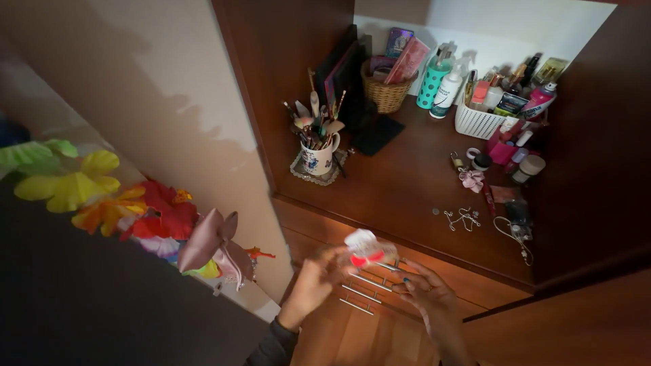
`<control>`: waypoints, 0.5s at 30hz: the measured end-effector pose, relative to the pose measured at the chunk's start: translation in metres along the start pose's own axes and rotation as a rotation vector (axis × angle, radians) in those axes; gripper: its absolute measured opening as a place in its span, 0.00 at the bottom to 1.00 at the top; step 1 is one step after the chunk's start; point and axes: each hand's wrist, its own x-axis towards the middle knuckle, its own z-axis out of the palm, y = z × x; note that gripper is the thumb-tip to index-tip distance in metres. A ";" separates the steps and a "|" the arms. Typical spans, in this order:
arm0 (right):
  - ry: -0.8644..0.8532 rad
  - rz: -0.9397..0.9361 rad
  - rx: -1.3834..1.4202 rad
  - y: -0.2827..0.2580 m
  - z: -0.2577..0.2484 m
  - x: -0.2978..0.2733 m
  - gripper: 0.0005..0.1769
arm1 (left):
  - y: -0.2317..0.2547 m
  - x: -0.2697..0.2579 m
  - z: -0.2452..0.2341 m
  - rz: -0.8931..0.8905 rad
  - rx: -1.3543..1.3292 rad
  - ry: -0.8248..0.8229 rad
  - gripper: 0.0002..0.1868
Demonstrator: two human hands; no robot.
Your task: Organizing necklaces, earrings, and other accessories into a jewelry box and a drawer.
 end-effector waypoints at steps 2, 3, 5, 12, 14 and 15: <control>0.024 0.011 0.021 0.015 -0.010 0.003 0.29 | -0.016 0.017 -0.002 -0.007 0.073 0.124 0.22; 0.047 0.020 0.042 0.023 -0.016 0.003 0.28 | -0.024 0.026 -0.001 -0.010 0.145 0.249 0.23; 0.077 0.067 0.002 -0.003 0.001 -0.015 0.26 | -0.033 0.046 -0.003 0.023 0.233 0.333 0.23; 0.145 0.111 -0.026 -0.004 -0.023 -0.057 0.23 | -0.010 0.097 0.061 0.274 0.238 0.252 0.21; 0.193 0.101 -0.021 -0.011 -0.032 -0.073 0.23 | 0.000 0.107 0.094 0.245 0.212 0.145 0.20; 0.217 0.096 -0.024 -0.016 -0.036 -0.081 0.23 | 0.006 0.111 0.111 0.210 0.195 0.063 0.20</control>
